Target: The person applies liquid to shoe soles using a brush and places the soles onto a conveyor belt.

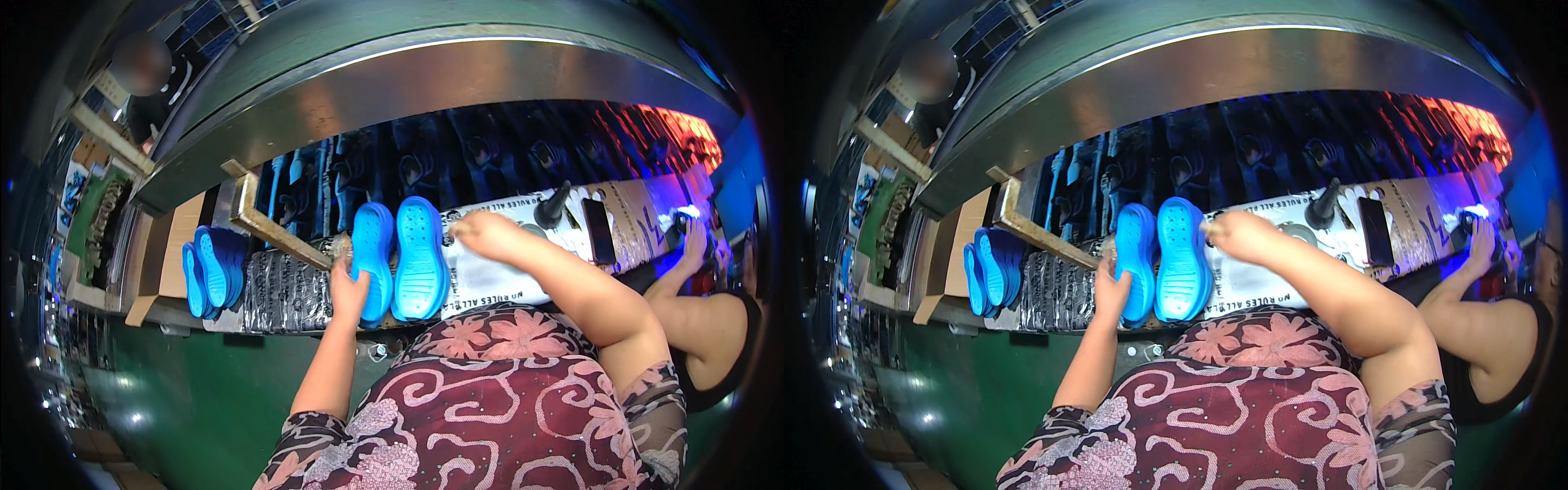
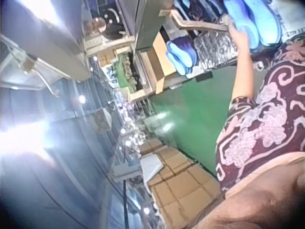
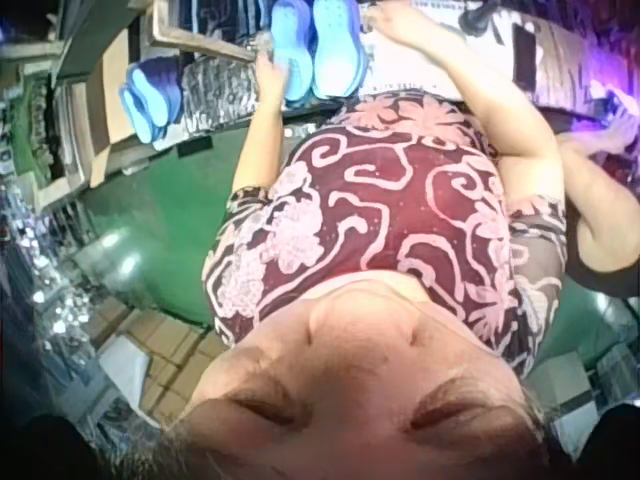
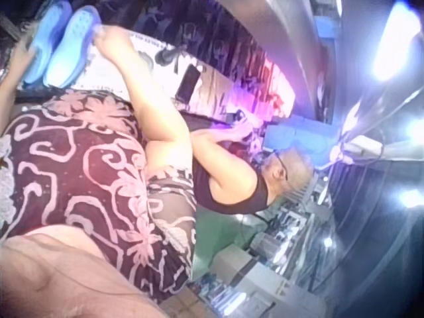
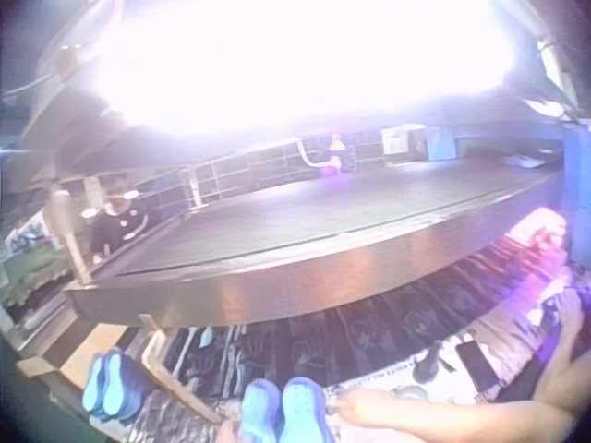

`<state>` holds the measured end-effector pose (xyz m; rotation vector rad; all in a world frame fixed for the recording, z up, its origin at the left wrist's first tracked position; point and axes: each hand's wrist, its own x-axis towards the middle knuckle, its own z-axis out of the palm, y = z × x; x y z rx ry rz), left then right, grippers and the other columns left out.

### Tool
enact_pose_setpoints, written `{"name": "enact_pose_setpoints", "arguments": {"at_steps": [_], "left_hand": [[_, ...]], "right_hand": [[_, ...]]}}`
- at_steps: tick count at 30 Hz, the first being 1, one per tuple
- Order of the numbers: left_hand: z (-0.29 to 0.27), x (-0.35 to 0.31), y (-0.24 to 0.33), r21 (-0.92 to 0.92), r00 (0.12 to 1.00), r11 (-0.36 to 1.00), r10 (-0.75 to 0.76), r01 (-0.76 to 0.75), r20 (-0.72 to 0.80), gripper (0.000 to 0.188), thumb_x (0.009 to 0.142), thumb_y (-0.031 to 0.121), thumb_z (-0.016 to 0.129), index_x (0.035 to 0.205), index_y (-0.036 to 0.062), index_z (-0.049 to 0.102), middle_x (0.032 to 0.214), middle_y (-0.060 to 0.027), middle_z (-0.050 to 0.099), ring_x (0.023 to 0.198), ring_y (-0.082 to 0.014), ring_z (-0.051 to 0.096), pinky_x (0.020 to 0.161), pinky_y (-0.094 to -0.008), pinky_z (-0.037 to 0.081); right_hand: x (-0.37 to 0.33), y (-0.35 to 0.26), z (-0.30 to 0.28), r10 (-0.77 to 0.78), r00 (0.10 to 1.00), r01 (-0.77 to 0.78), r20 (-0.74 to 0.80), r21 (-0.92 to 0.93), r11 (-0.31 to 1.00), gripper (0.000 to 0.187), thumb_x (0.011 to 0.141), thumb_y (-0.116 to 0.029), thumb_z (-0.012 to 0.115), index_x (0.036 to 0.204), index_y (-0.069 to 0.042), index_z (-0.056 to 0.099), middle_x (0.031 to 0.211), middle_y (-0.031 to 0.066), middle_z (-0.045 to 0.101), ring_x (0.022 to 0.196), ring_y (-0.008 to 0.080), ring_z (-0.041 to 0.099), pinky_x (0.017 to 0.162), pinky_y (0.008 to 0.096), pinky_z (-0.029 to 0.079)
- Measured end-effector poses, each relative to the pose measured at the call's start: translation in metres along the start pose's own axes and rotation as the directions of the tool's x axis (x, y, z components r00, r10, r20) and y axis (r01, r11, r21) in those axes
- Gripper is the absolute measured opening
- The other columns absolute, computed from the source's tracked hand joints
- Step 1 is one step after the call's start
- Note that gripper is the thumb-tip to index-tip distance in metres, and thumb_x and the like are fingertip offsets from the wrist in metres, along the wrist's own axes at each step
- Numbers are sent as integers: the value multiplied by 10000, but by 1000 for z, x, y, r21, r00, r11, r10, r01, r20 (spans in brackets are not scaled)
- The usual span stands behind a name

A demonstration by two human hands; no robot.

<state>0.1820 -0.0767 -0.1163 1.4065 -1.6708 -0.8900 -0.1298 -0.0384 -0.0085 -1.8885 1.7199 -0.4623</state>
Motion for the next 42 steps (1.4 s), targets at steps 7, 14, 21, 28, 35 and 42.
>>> {"name": "enact_pose_setpoints", "arguments": {"at_steps": [7, 14, 21, 28, 35, 42], "left_hand": [[30, -21, 100, 550, 969, 808, 100, -210, 224, 459, 764, 143, 631, 1204, 33, 563, 899, -146, 651, 803, -312, 639, 710, -424, 506], [46, -12, 94, 774, 946, 590, -48, -231, 319, 261, 760, 208, 571, 930, 17, 522, 752, -211, 642, 691, -394, 633, 615, -491, 494], [38, -19, 72, 120, 900, 968, -247, 218, 358, 355, 839, 90, 585, 1160, -40, 507, 867, -117, 661, 733, -168, 639, 653, -308, 506], [26, -22, 81, -404, 585, 445, -421, 799, 693, 410, 821, 103, 591, 1177, -87, 517, 1059, -157, 642, 946, -240, 649, 851, -360, 538], [27, -40, 103, -357, 559, 483, -380, 800, 738, 629, 743, 203, 697, 1254, -45, 425, 972, -115, 612, 630, -166, 617, 380, -253, 458], [70, -30, 162, -382, 868, 855, -141, 350, 477, 553, 821, 67, 574, 1312, -2, 327, 1028, -138, 579, 770, -186, 618, 551, -297, 516]], "right_hand": [[-113, 77, -55, 435, 813, 192, -388, 883, 429, 551, 998, -433, 309, 1049, 27, 609, 718, 10, 528, 676, 91, 491, 677, 221, 409], [-157, 121, -25, 593, 748, 103, -298, 935, 339, 472, 963, -416, 495, 876, 15, 666, 764, 55, 604, 725, 116, 520, 710, 269, 414], [-124, 114, -26, 480, 742, -86, -468, 644, 760, 306, 916, -256, 579, 767, -6, 672, 713, 69, 628, 659, 143, 561, 619, 270, 441], [-99, 118, -16, 275, 808, -128, -521, 299, 945, 240, 865, -191, 633, 716, -5, 655, 665, 99, 616, 616, 190, 555, 609, 289, 437], [-112, 104, -29, 411, 698, 12, -586, 584, 812, 267, 892, -246, 626, 742, -33, 686, 688, 69, 637, 642, 155, 568, 625, 284, 440], [-127, 107, -26, 454, 671, 15, -587, 623, 782, 326, 910, -312, 610, 799, -20, 705, 724, 61, 666, 632, 115, 577, 612, 256, 440]]}}
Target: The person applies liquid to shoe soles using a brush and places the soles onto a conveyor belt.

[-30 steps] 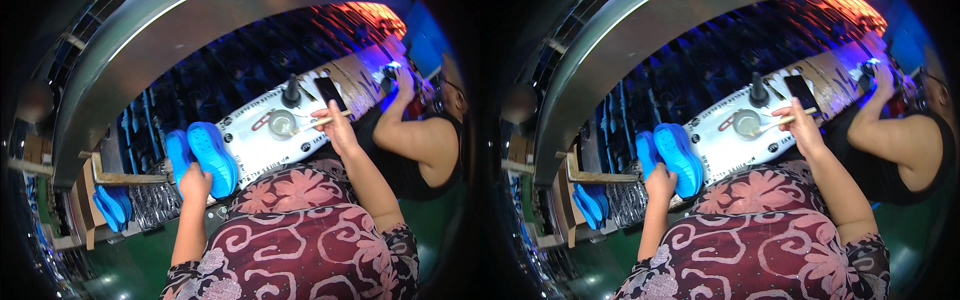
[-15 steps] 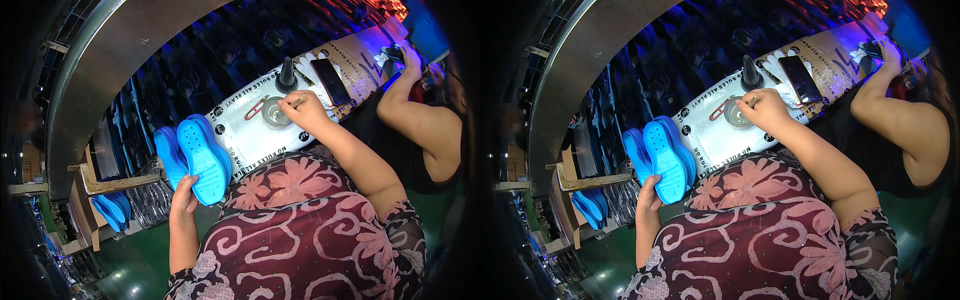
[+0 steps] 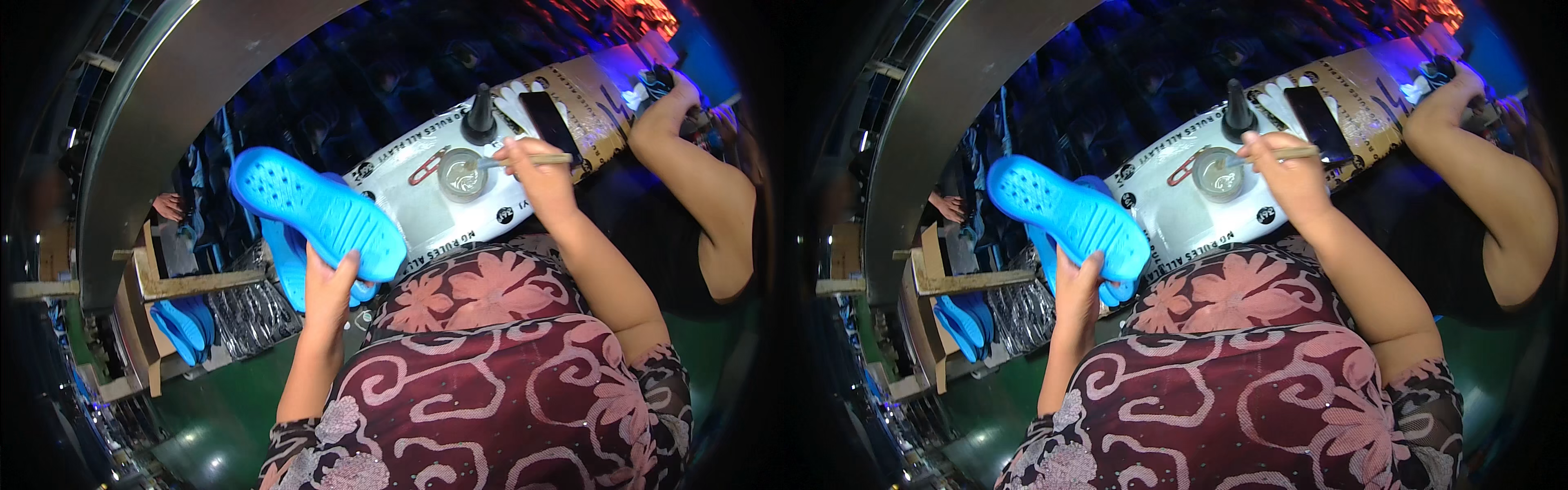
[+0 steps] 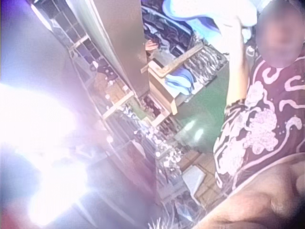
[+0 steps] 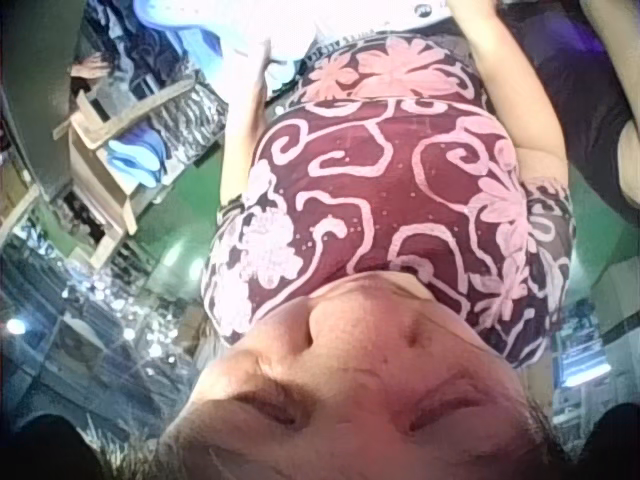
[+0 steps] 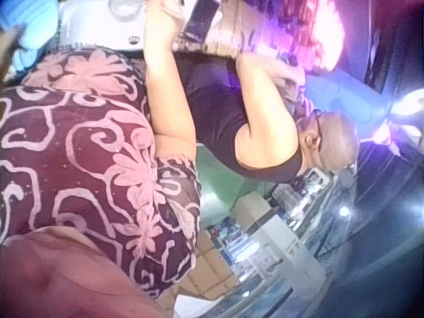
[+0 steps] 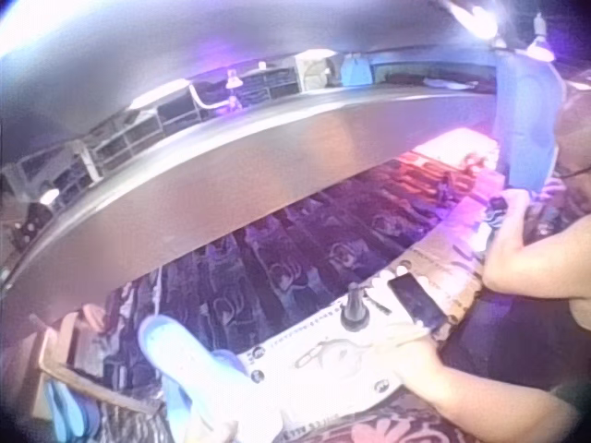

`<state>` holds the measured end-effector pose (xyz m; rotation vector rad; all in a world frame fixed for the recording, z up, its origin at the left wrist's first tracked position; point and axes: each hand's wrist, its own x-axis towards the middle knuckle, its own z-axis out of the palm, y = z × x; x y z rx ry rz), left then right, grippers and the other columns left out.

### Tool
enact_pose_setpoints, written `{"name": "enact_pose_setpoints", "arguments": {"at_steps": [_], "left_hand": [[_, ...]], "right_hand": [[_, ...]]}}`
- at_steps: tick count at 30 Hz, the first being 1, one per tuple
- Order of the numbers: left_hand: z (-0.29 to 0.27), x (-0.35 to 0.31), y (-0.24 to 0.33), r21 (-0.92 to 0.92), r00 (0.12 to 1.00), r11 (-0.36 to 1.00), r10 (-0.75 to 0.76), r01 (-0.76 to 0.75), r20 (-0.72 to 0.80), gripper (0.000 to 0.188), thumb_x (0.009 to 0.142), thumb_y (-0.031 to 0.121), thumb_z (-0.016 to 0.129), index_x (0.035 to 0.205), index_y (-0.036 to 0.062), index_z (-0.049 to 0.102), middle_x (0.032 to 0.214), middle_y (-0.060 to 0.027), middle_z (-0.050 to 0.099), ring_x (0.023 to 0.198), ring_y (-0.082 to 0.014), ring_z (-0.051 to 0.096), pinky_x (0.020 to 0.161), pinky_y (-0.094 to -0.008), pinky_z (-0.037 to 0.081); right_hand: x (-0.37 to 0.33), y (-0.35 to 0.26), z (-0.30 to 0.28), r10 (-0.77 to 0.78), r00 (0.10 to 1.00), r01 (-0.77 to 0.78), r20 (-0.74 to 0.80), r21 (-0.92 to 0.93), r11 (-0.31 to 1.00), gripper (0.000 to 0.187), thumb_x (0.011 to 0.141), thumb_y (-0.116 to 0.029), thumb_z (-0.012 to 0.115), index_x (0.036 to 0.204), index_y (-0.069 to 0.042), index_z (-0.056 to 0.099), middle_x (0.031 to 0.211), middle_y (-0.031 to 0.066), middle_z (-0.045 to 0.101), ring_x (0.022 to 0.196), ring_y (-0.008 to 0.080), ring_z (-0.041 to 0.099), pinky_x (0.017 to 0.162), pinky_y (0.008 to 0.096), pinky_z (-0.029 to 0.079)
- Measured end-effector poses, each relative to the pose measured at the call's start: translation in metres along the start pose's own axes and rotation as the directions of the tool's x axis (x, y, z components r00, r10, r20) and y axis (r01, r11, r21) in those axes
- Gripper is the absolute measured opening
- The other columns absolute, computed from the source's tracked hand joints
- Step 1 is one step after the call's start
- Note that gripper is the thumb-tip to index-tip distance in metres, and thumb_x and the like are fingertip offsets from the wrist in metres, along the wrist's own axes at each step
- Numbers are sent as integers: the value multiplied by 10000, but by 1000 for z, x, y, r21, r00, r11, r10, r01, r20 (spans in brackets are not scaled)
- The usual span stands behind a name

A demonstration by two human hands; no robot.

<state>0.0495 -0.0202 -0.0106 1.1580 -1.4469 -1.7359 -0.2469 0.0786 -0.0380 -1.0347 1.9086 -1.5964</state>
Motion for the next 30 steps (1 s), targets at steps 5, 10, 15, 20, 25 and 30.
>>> {"name": "enact_pose_setpoints", "arguments": {"at_steps": [5, 10, 15, 20, 25, 30], "left_hand": [[20, 11, 15, 243, 944, 926, 318, -289, -88, 535, 803, 60, 600, 1276, -37, 370, 1091, -161, 578, 932, -216, 607, 840, -332, 492], [32, 10, 19, 375, 842, 795, 536, -477, -64, 491, 752, 53, 648, 1192, -46, 453, 978, -165, 645, 855, -231, 642, 801, -334, 499], [37, 11, 20, 360, 779, 722, 626, -592, 25, 257, 704, 11, 645, 951, -45, 600, 888, -150, 652, 761, -220, 634, 706, -326, 496], [40, 10, 22, 324, 746, 699, 665, -638, 33, 266, 696, -8, 639, 957, -40, 601, 868, -135, 641, 763, -222, 626, 705, -331, 492], [35, 14, 15, 340, 729, 669, 680, -661, 78, 288, 688, -16, 638, 973, -37, 603, 868, -132, 636, 768, -238, 622, 709, -339, 488], [32, 13, 14, 459, 721, 585, 659, -669, 212, 243, 752, -56, 608, 991, -66, 562, 927, -124, 640, 820, -172, 631, 753, -286, 500]], "right_hand": [[-17, -45, -6, 8, 1000, -9, 1, 209, 978, 355, 937, -287, 568, 805, 20, 687, 821, 85, 678, 654, 123, 575, 665, 239, 460], [-31, -74, 10, -439, 873, 439, 214, 49, 897, 255, 907, -217, 586, 754, -43, 692, 651, 38, 647, 628, 174, 584, 861, 384, 434], [-29, -84, 24, -554, 790, 585, 263, -52, 809, 204, 855, -193, 631, 706, -61, 682, 640, 51, 626, 648, 226, 582, 844, 376, 432], [-31, -81, 33, -570, 777, 607, 267, -78, 791, 178, 831, -191, 657, 711, -62, 683, 625, 43, 613, 640, 224, 577, 835, 377, 431], [-32, -81, 31, -566, 775, 617, 281, -143, 774, 177, 827, -193, 661, 707, -65, 682, 615, 42, 604, 631, 223, 575, 840, 379, 429], [-35, -85, 22, -528, 809, 578, 258, -189, 794, 205, 827, -198, 661, 667, -70, 672, 603, 37, 601, 615, 214, 574, 848, 377, 424]]}}
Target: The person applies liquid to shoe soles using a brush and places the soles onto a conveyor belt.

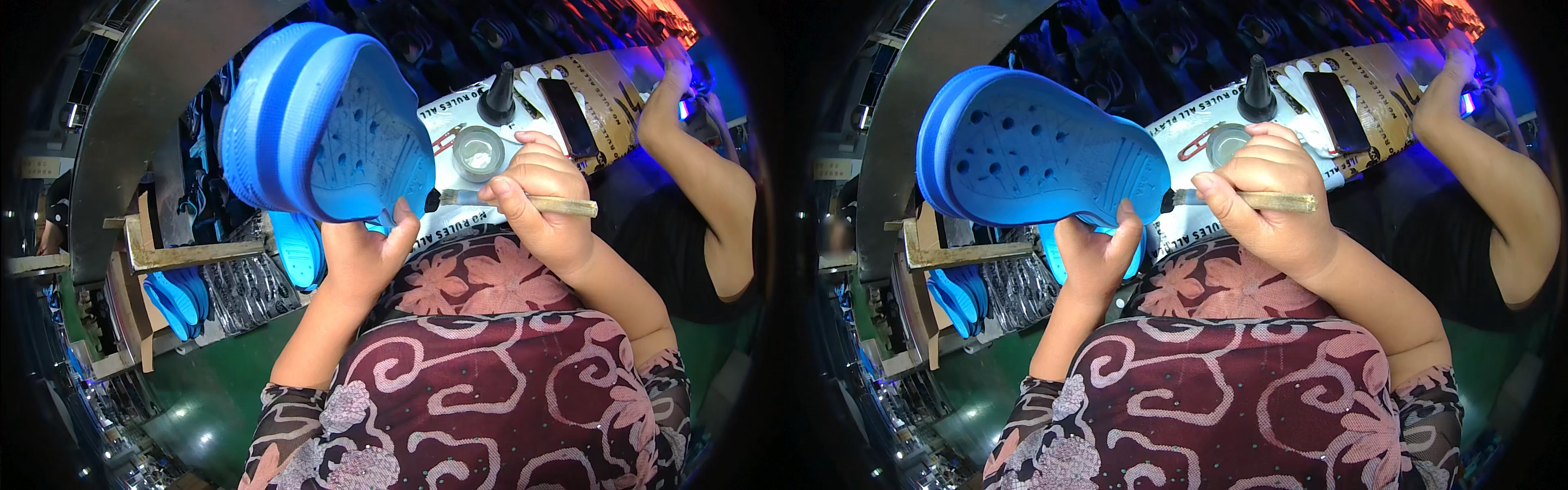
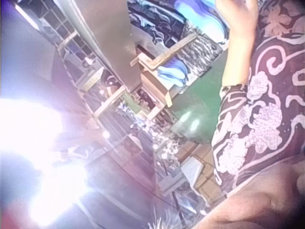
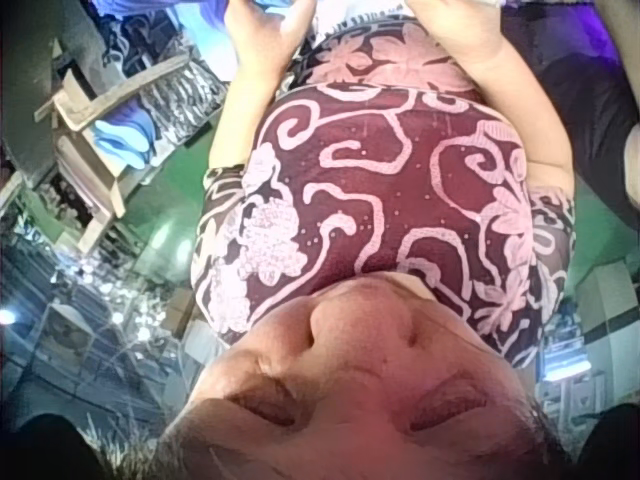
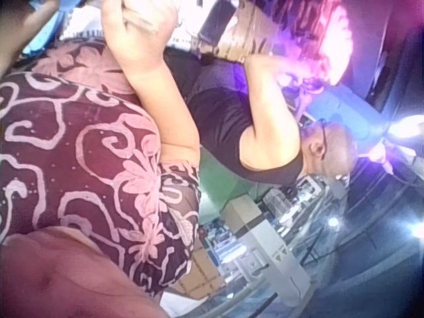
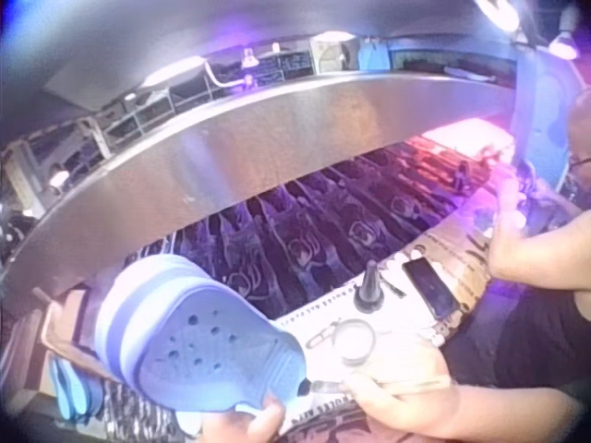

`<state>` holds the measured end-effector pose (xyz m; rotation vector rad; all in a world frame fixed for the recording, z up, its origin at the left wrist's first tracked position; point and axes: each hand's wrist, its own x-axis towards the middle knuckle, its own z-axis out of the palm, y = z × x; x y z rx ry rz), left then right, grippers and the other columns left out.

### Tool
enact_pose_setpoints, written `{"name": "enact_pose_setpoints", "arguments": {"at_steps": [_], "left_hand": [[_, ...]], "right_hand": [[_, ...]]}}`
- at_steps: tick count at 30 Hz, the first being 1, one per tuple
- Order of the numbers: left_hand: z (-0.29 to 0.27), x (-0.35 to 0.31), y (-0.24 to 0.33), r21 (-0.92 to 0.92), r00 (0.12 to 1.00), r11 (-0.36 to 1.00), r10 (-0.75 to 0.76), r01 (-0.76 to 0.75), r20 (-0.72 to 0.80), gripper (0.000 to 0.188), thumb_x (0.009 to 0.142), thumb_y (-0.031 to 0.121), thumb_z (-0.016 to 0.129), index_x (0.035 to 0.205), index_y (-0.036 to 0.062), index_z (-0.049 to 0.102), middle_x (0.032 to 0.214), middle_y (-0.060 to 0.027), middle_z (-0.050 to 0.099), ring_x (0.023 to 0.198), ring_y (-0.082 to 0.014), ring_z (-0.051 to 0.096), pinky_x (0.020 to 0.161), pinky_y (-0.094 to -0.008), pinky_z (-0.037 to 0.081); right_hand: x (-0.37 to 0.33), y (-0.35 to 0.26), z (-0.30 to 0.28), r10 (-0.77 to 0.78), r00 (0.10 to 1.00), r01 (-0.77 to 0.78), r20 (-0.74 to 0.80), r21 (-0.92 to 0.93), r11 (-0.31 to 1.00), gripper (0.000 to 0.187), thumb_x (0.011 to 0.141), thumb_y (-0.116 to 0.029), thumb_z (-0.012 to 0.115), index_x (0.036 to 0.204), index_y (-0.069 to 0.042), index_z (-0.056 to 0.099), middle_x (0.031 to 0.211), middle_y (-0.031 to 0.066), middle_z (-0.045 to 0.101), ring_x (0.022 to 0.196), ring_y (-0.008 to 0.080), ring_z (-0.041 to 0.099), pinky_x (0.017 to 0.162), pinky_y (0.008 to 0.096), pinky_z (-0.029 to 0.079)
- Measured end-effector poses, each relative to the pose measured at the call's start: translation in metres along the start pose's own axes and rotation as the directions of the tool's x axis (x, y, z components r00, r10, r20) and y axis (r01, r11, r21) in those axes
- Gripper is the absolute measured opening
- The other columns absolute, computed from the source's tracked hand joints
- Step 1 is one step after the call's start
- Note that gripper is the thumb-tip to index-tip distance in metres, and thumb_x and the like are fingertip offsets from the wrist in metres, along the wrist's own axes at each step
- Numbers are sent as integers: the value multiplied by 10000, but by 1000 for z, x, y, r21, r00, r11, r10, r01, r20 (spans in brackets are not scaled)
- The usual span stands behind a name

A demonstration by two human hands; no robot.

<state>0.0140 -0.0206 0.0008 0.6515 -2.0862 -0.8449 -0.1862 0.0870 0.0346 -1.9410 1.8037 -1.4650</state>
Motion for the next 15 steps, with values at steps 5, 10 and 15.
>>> {"name": "enact_pose_setpoints", "arguments": {"at_steps": [5, 10, 15], "left_hand": [[3, 0, 1, -3, 1000, 1000, 1, -1, 3, 245, 758, -48, 608, 1000, -61, 570, 922, -119, 649, 818, -176, 635, 750, -287, 502], [2, -1, 1, 7, 1000, 1000, 23, -23, 0, 262, 755, -51, 613, 1011, -61, 561, 929, -119, 649, 823, -182, 640, 757, -292, 504], [8, -9, -6, -35, 999, 999, 12, -14, -53, 303, 759, -59, 621, 1046, -65, 523, 956, -130, 637, 824, -185, 635, 765, -299, 505]], "right_hand": [[2, 8, 12, -47, 999, 47, -21, 23, 999, 221, 827, -204, 664, 647, -75, 661, 595, 27, 597, 604, 211, 569, 851, 376, 422], [0, 10, 7, -43, 999, 41, -28, -57, 998, 209, 821, -179, 660, 639, -77, 654, 556, 27, 546, 583, 212, 545, 844, 382, 423], [1, 3, 8, -94, 996, 94, -7, -34, 995, 196, 804, -182, 676, 640, -78, 650, 563, 34, 534, 580, 215, 529, 829, 386, 424]]}}
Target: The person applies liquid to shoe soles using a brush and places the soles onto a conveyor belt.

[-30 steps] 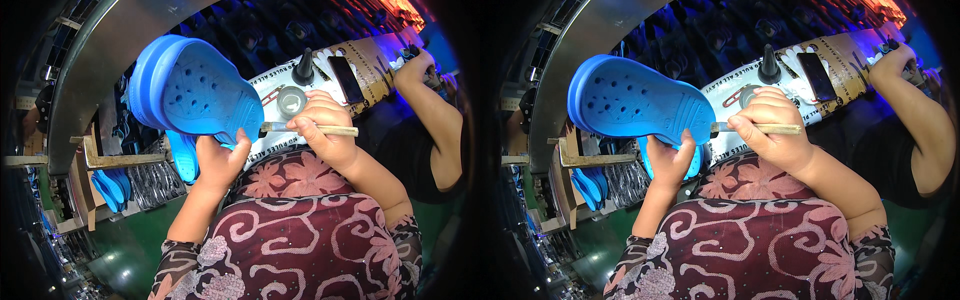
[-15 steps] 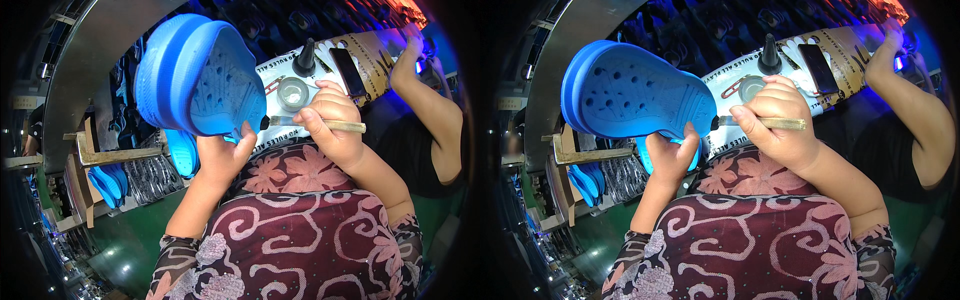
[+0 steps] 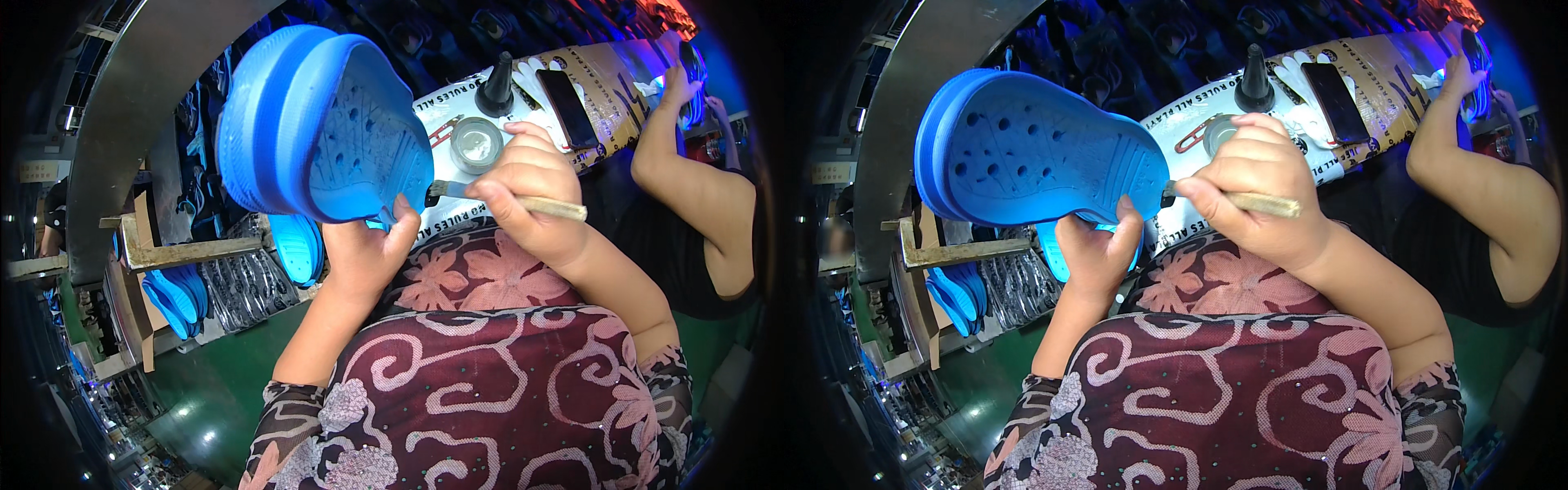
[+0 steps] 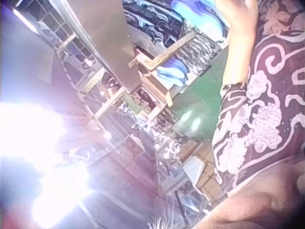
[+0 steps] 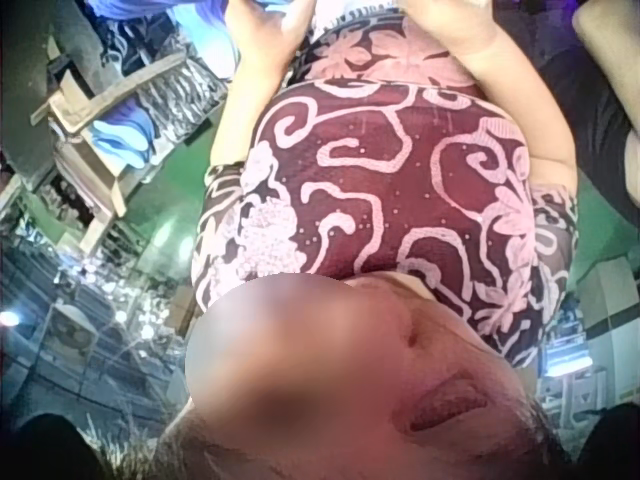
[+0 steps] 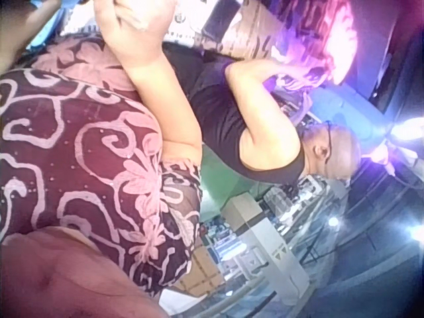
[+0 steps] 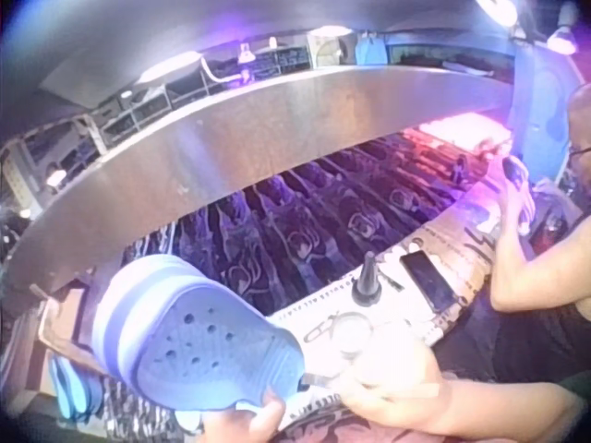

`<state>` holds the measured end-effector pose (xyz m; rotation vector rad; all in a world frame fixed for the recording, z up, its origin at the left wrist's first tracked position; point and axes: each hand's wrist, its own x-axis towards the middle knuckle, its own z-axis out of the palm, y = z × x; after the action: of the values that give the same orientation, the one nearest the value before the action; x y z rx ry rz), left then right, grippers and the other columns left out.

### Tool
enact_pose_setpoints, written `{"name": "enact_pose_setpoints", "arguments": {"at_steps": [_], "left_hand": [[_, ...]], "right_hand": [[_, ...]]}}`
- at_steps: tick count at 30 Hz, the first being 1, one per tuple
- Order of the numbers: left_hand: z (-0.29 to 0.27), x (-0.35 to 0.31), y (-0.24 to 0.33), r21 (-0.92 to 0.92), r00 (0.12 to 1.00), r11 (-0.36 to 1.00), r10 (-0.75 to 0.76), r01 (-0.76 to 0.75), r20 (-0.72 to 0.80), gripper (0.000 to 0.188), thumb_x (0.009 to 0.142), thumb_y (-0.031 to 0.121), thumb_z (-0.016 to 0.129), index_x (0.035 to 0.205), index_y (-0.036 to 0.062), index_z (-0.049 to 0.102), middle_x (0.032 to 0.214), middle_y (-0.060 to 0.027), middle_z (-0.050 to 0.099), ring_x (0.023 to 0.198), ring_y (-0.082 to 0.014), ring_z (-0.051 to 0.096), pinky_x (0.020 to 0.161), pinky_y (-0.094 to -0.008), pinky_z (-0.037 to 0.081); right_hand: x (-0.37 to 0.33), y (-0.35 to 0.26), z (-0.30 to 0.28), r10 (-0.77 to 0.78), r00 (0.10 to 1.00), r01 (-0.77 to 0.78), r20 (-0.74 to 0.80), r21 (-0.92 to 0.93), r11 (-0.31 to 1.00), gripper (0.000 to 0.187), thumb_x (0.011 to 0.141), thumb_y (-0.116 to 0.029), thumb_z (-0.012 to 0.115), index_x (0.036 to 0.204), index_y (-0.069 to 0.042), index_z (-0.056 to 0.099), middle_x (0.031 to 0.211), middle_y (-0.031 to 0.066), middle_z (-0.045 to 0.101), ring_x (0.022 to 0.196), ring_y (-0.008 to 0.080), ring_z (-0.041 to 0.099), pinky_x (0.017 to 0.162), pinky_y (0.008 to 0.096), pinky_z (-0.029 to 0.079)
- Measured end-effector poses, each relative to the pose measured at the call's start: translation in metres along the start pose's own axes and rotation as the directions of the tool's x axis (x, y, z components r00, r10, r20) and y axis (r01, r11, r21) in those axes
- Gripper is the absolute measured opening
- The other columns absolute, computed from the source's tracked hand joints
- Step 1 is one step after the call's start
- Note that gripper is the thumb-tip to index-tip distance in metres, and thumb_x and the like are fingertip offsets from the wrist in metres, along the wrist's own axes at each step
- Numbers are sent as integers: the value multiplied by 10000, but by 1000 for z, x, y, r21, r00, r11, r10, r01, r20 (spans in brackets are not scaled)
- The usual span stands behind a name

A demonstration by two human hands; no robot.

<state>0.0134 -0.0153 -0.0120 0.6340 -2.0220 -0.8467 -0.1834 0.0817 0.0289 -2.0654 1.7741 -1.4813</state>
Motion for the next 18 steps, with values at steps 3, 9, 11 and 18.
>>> {"name": "enact_pose_setpoints", "arguments": {"at_steps": [3, 9, 11, 18], "left_hand": [[0, 0, 2, 1, 1000, 1000, -12, 12, 17, 297, 766, -64, 621, 1045, -61, 519, 961, -130, 633, 833, -185, 633, 769, -296, 505], [1, 0, 0, -33, 999, 999, 36, -37, -11, 296, 766, -62, 632, 1040, -56, 522, 962, -127, 632, 842, -174, 632, 765, -285, 503], [2, -1, -1, -36, 999, 999, 29, -30, -19, 303, 763, -61, 635, 1043, -56, 520, 961, -127, 630, 838, -175, 630, 767, -285, 501], [5, 6, 7, 17, 994, 999, 48, -47, -94, 219, 701, -15, 625, 919, -27, 647, 848, -139, 647, 729, -275, 629, 676, -344, 492]], "right_hand": [[-2, -1, 6, -36, 999, 36, -6, 73, 997, 177, 792, -196, 693, 661, -83, 659, 575, 37, 540, 591, 216, 533, 831, 386, 425], [-4, 0, 4, -3, 999, 3, 40, 23, 1000, 148, 781, -203, 711, 686, -95, 677, 591, 28, 554, 613, 200, 548, 849, 371, 417], [-3, 1, 7, -18, 1000, 17, 16, 41, 999, 166, 786, -205, 709, 670, -92, 669, 592, 29, 556, 610, 204, 547, 849, 373, 418], [-4, -3, 5, 2, 999, -5, 53, 51, 999, 176, 806, -190, 687, 665, -84, 671, 580, 29, 562, 594, 208, 544, 844, 376, 424]]}}
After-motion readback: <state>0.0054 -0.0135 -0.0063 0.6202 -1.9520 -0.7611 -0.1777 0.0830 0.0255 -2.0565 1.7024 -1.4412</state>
